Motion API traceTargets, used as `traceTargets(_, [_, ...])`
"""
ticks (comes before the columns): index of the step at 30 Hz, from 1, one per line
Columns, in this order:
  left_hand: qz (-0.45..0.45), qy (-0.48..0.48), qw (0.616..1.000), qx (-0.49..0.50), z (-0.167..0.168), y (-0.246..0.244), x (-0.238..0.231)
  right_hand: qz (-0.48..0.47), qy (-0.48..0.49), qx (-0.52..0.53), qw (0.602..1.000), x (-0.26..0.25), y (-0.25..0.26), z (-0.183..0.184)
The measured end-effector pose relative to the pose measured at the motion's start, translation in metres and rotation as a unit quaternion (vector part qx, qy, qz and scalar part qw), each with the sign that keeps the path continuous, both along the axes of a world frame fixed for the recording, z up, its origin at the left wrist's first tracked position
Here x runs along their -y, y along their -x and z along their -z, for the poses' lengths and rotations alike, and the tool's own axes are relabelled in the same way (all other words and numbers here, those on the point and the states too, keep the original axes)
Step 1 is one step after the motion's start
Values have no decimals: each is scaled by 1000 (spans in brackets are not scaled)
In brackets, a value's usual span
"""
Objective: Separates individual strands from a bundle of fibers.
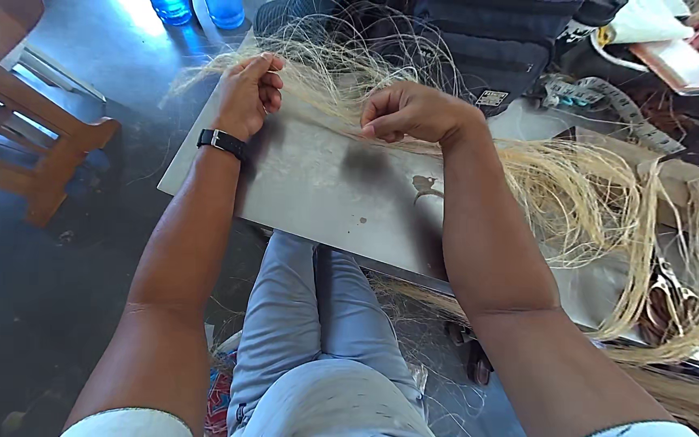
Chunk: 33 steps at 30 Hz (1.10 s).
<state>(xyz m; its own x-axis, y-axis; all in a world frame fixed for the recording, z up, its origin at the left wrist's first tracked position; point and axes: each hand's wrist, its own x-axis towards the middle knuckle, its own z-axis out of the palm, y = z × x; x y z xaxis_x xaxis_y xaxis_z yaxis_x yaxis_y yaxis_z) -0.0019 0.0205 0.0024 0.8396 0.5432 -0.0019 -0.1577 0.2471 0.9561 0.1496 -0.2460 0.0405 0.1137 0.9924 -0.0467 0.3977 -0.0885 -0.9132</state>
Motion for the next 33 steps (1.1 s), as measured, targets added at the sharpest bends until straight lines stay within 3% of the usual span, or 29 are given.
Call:
traceTargets(13, [-85,88,992,28,-3,4,-14,-66,-27,-105,992,29,-34,8])
traceTargets(17, [-104,108,988,27,-3,5,-17,-90,-86,-144,982,37,-40,8])
traceTargets(21, [-120,110,986,19,-2,5,-19,-150,-221,-179,947,43,-43,7])
traceTargets(25, [-136,100,986,-7,-1,6,-19,-142,-345,-200,906,53,-49,9])
traceTargets(33, [-166,119,979,4,0,6,-21,-102,-468,-316,819,68,-59,11])
